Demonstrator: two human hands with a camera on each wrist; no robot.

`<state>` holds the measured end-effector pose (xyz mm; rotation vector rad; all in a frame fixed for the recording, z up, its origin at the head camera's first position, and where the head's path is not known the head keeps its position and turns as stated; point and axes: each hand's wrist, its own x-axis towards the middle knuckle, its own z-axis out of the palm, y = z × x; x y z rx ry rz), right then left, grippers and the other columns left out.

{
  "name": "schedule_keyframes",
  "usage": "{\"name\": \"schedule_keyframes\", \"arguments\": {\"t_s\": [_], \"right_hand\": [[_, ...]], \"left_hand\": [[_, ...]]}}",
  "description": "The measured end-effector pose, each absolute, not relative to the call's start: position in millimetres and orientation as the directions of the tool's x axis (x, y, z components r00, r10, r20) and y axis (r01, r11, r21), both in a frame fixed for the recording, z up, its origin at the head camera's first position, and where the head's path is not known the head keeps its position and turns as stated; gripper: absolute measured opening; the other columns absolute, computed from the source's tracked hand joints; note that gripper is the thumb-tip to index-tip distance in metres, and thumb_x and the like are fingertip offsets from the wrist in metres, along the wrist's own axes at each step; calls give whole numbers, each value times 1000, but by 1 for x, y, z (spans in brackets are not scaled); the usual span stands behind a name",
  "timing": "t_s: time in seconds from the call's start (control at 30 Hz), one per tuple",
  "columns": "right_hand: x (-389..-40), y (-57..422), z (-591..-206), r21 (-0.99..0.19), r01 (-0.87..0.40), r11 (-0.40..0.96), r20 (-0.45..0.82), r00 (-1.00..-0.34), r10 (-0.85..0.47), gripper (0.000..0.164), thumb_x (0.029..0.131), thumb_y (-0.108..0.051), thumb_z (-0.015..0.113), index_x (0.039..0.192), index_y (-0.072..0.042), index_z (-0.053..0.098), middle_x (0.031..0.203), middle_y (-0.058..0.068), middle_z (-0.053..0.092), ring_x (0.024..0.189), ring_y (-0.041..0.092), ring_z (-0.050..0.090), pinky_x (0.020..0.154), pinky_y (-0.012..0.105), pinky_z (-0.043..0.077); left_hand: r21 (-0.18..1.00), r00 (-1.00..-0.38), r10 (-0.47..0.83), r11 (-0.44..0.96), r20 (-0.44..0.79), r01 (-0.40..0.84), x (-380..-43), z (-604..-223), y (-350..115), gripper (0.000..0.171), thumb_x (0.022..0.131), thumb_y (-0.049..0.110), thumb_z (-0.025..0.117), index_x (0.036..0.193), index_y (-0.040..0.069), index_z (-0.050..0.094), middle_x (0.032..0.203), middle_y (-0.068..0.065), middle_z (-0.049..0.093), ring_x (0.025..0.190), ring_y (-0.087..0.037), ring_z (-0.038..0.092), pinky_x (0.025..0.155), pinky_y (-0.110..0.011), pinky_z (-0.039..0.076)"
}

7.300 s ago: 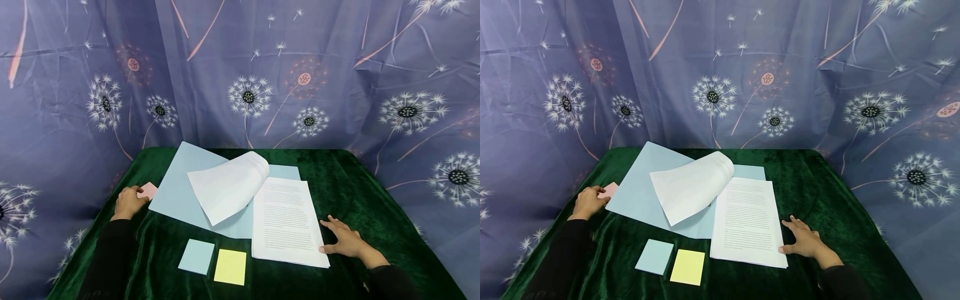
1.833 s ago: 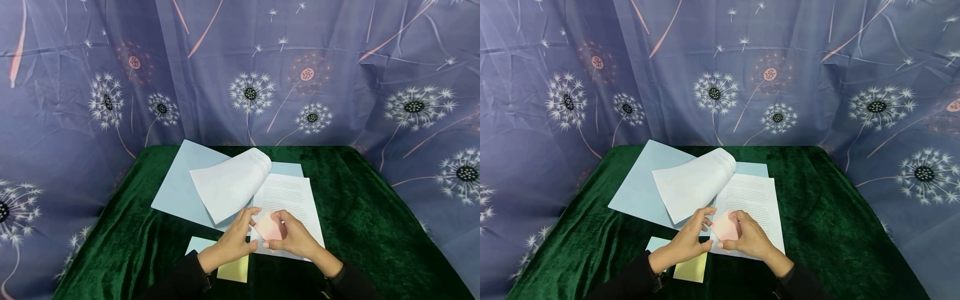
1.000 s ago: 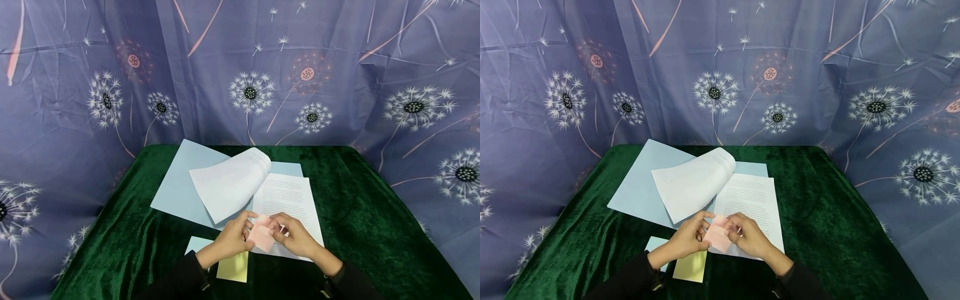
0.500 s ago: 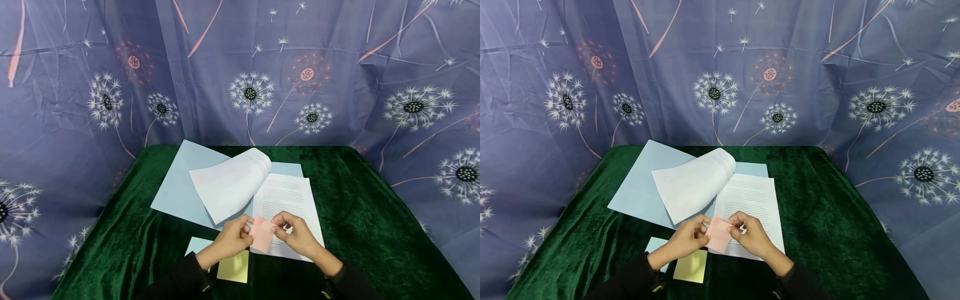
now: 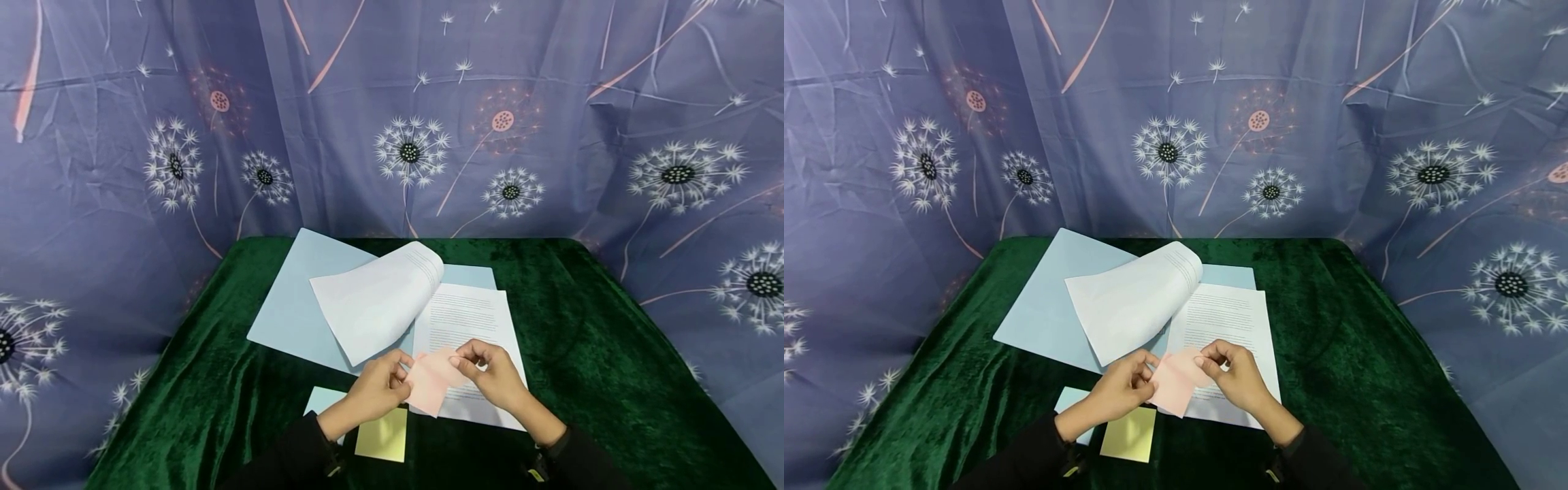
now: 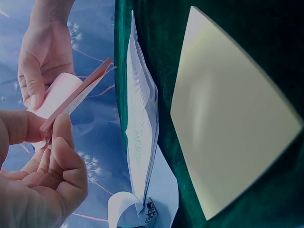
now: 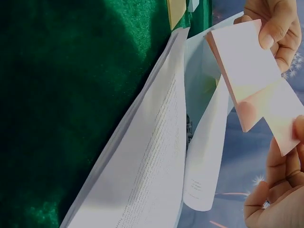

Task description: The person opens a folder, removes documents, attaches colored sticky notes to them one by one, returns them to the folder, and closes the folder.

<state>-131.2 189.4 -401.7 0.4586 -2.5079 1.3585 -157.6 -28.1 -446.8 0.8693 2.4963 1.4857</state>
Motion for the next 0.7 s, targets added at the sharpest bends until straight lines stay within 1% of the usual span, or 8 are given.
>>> {"name": "schedule_keyframes", "arguments": {"t_s": [0.17,0.43,0.7], "right_hand": [[-130,189,-400,-756,-390,526,375,-916,-140,11,81,4,67,73,-3,63,64,2,59,61,12,48,61,29,40],[-133,191,-406,-765,-393,511,394,-912,-112,12,81,3,67,72,-2,63,63,4,60,60,12,48,60,29,39],[-135,192,-406,-804,-329,496,348,-936,-57,11,81,2,68,71,0,64,61,7,60,59,12,46,56,27,38]], "left_hand": [[842,-832,523,352,185,409,-157,-447,-27,22,81,-4,60,101,4,57,71,7,55,54,-4,51,49,-22,44],[837,-833,518,356,194,416,-156,-447,-27,22,81,-4,59,100,5,56,72,6,55,55,-4,49,49,-22,43],[848,-836,519,349,179,399,-156,-446,-27,22,81,-6,59,100,4,56,73,5,55,55,-5,50,49,-22,44]]}}
